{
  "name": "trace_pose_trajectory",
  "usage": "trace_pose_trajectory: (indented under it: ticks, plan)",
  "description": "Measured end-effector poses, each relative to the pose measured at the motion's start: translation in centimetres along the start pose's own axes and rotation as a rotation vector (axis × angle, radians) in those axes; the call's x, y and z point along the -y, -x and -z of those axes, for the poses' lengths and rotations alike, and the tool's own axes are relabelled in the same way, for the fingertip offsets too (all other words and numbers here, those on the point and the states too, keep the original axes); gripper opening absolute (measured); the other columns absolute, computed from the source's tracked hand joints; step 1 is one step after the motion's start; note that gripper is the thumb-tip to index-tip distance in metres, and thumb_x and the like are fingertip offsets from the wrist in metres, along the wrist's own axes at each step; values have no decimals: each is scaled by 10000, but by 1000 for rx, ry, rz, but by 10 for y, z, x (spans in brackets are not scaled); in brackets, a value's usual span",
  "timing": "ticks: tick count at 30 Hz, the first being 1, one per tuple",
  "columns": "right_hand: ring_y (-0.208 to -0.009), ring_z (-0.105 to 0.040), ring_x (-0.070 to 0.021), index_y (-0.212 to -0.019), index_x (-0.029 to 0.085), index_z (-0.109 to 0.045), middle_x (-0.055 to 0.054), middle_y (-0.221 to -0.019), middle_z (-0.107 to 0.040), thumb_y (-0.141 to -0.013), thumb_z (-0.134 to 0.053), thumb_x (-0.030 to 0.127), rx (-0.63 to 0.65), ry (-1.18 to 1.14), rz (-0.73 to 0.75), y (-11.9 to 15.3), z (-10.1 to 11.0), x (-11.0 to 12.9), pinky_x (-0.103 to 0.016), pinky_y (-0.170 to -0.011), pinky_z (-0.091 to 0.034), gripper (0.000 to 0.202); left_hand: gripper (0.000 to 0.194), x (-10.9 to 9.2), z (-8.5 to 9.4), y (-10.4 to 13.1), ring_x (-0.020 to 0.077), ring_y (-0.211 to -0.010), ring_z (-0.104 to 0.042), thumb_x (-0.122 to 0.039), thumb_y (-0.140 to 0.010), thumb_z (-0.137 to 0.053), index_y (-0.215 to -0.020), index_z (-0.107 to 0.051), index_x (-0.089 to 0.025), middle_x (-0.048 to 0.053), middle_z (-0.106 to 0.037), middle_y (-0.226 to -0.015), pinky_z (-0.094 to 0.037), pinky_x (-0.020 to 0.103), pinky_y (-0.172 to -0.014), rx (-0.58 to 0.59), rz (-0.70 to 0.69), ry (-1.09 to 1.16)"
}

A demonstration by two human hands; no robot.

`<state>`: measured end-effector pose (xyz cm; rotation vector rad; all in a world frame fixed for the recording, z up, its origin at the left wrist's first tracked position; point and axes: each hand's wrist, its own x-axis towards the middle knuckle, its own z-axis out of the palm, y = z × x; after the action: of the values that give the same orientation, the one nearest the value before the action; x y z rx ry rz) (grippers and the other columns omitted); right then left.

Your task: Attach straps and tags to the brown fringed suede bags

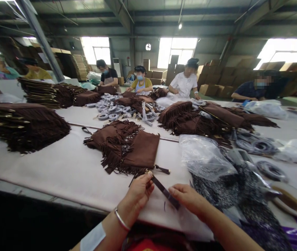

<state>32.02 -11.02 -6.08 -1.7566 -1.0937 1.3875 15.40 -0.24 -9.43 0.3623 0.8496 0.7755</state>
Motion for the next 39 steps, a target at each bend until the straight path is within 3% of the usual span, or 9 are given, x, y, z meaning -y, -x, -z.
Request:
trace_pose_trajectory:
  ticks: [3,9,14,19,24,27,32,39]
  plan:
    - [-560,-482,-112,-702,134,-643,-3,-599,-599,-731,-680,581,2,13,-14,7,-7,3,-239,-546,-344,449,171,1,-1,-1,51,-545,-545,-199,-712,-768,-749,-608,-149,-30,-568,-664,-496,155,-512,-6,-9,13]
    - [-464,-485,-99,-663,144,-632,-24,-563,-643,-702,-666,569,-170,-126,-60,-7,-26,16,-223,-462,-322,428,257,5,-2,3,51,-540,-519,-267,-662,-816,-754,-608,-148,-40,-547,-637,-451,153,-500,23,-9,-54]
    - [-470,-530,-108,-633,130,-654,-40,-546,-662,-672,-705,496,-133,-250,-16,-31,-30,30,-219,-476,-372,371,262,8,-1,5,54,-475,-458,-294,-657,-807,-773,-645,-123,-39,-523,-566,-314,154,-413,105,36,-161]
    - [-447,-528,-104,-606,137,-636,-30,-502,-636,-666,-717,451,-99,-344,-33,-43,-37,33,-215,-459,-392,330,226,-7,5,9,75,-493,-521,-335,-800,-672,-850,-653,-115,2,-591,-634,-358,174,-434,93,130,-184]
    - [-421,-497,-79,-623,148,-623,16,-484,-595,-656,-750,467,-140,-385,-77,-34,-41,26,-200,-454,-422,344,374,-21,6,6,73,-471,-532,-436,-919,-485,-793,-608,-106,12,-573,-616,-392,172,-422,-1,244,-169]
    - [-438,-503,-78,-638,141,-632,13,-509,-599,-652,-754,513,-169,-334,-35,-27,-42,24,-197,-457,-434,392,333,-19,-1,2,57,-438,-492,-428,-894,-533,-766,-588,-126,-17,-537,-581,-361,152,-396,-20,219,-172]
    - [-466,-537,-97,-689,131,-649,-1,-549,-610,-693,-719,542,-230,-281,-46,-28,-40,17,-216,-472,-457,417,72,-16,-11,-2,20,-415,-405,-174,-760,-626,-727,-574,-136,-48,-501,-582,-262,115,-373,-14,135,-183]
    - [-419,-500,-89,-652,121,-655,-26,-519,-616,-760,-666,429,-189,-361,-73,-50,-42,19,-204,-423,-381,326,138,-12,-9,2,27,-379,-299,-211,-664,-666,-640,-544,-150,-79,-385,-493,-173,147,-355,44,77,-312]
